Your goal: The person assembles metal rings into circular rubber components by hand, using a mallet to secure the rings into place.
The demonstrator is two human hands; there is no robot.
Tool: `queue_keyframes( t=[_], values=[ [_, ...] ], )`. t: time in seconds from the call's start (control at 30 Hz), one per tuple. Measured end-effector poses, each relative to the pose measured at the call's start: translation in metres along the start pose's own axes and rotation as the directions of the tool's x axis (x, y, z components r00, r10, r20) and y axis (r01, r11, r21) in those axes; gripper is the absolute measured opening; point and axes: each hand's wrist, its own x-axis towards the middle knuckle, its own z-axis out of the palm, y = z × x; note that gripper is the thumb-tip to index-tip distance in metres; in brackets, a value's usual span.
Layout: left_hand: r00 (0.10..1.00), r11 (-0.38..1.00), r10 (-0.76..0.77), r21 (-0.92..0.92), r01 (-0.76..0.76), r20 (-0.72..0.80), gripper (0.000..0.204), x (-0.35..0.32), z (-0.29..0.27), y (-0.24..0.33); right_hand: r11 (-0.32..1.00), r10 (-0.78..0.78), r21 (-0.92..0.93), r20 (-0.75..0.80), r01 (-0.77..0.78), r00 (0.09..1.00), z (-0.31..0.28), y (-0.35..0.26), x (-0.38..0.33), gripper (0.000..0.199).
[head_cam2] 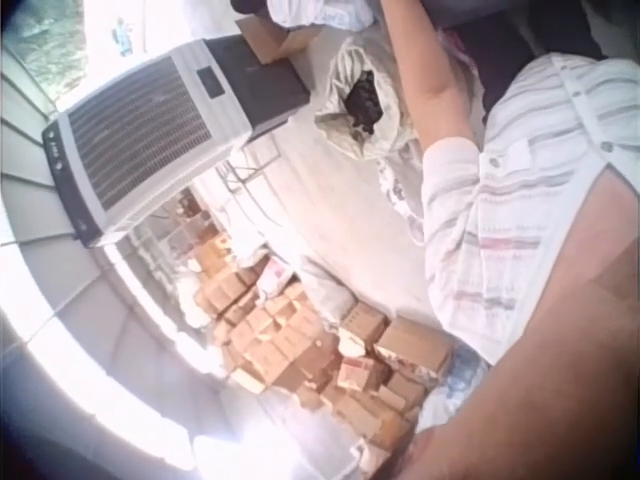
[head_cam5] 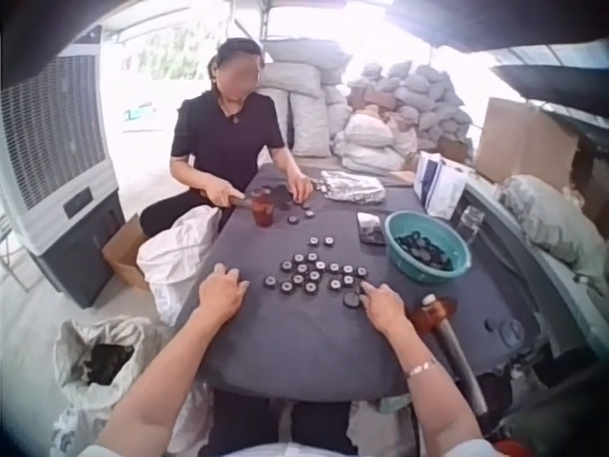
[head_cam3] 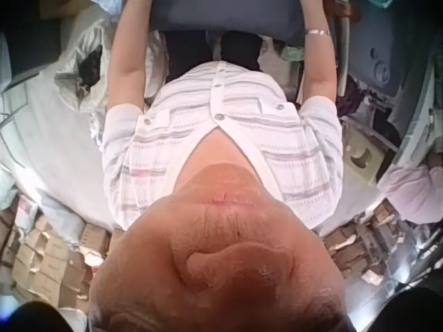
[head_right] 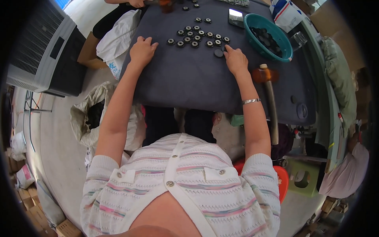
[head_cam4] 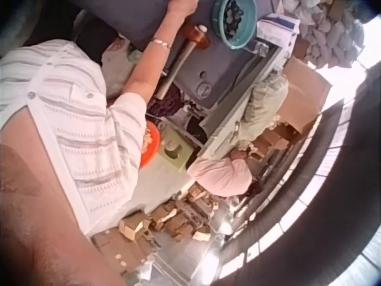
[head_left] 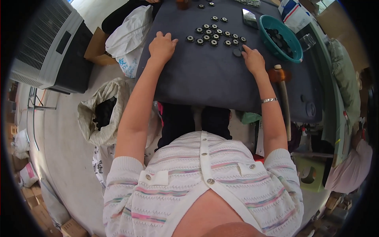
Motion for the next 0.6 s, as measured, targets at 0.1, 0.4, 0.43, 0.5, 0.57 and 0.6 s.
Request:
queue_keyframes(
  t=[0.1,0.4,0.43,0.5,0.57,0.6],
  values=[
    [0.997,0.990,0.023,0.139,-0.032,0.068,0.035,0.002,0.004,-0.007,0.997,-0.080,-0.002,0.025,0.080,0.996,-0.002,0.009,0.005,0.035],
    [0.964,0.499,0.033,-0.840,0.211,0.262,0.018,-0.014,0.006,0.076,-0.263,-0.060,0.938,0.219,-0.227,0.974,0.007,0.056,-0.002,0.022],
    [0.969,0.515,0.105,-0.846,0.139,0.223,0.020,-0.018,0.014,0.092,-0.273,-0.058,0.936,0.215,-0.222,0.975,0.001,0.053,-0.005,0.022],
    [0.959,0.656,0.206,-0.755,0.015,0.197,0.031,-0.021,0.017,0.130,-0.415,-0.082,0.905,0.070,-0.098,0.994,-0.009,0.046,-0.012,0.021],
    [0.954,0.797,0.273,-0.584,-0.151,0.125,0.040,-0.019,0.026,0.155,-0.453,-0.095,0.885,0.075,-0.110,0.993,-0.011,0.047,-0.012,0.023],
    [0.950,0.797,0.285,-0.583,-0.161,0.127,0.040,-0.017,0.032,0.162,-0.425,-0.107,0.897,0.078,-0.116,0.991,-0.013,0.045,-0.014,0.024]
  ],
)
